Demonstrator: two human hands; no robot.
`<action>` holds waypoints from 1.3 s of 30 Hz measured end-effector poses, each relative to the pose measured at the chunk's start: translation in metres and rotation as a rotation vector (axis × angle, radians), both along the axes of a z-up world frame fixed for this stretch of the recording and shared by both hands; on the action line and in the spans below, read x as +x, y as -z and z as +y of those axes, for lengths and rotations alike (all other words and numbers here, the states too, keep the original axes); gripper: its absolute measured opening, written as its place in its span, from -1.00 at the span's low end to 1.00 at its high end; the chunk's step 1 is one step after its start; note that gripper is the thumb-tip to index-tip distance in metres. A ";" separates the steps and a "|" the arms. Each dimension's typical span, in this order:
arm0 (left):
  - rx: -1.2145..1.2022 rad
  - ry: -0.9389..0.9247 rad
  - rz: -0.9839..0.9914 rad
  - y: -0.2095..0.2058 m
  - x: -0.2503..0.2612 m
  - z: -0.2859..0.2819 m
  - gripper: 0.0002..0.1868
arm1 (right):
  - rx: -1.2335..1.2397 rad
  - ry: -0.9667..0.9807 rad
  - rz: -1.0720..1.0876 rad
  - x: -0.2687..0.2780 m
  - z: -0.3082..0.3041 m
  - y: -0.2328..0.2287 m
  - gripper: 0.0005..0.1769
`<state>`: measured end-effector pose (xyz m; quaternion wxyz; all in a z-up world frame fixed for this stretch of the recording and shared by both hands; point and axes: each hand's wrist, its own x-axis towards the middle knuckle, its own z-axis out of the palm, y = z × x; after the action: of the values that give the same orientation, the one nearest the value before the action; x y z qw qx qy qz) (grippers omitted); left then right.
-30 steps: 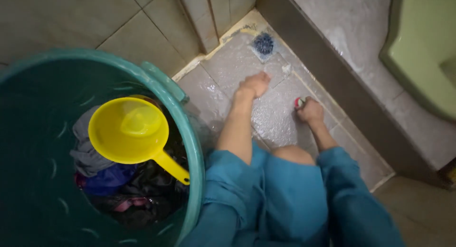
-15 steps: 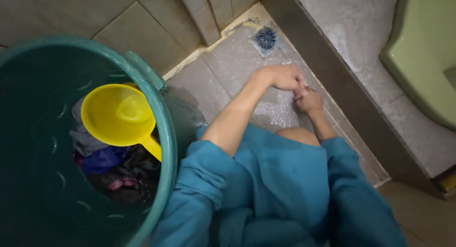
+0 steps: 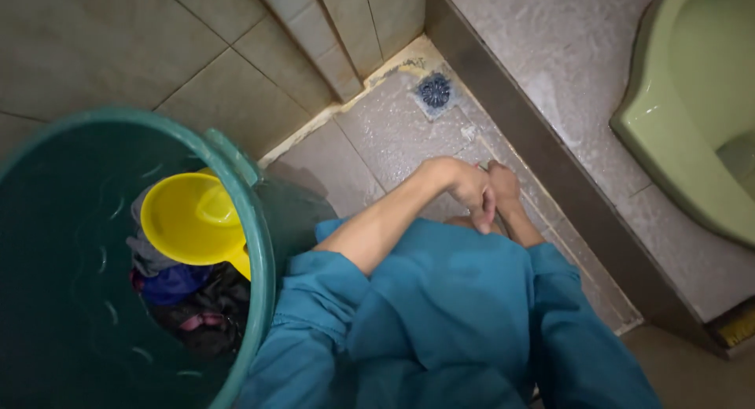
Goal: Scrubbing floor tiles in a bathroom using a brush and soapy water.
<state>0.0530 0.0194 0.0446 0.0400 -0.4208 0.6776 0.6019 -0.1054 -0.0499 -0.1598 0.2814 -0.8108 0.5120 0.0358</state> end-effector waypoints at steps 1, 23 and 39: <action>0.005 0.003 0.008 -0.001 -0.004 -0.001 -0.55 | 0.005 0.003 0.008 0.002 0.001 -0.003 -0.58; 0.143 -0.171 -0.194 0.011 0.082 -0.020 -0.40 | -0.085 -0.219 -0.009 0.109 -0.072 0.045 -0.40; -0.195 -1.188 -0.411 0.115 0.218 0.061 -0.72 | -0.178 -0.368 0.045 0.134 -0.056 0.037 -0.54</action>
<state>0.2708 0.0806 -0.0708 -0.2101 -0.8334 0.3588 0.3641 0.0289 -0.1061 -0.1972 0.1859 -0.9113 0.3625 0.0591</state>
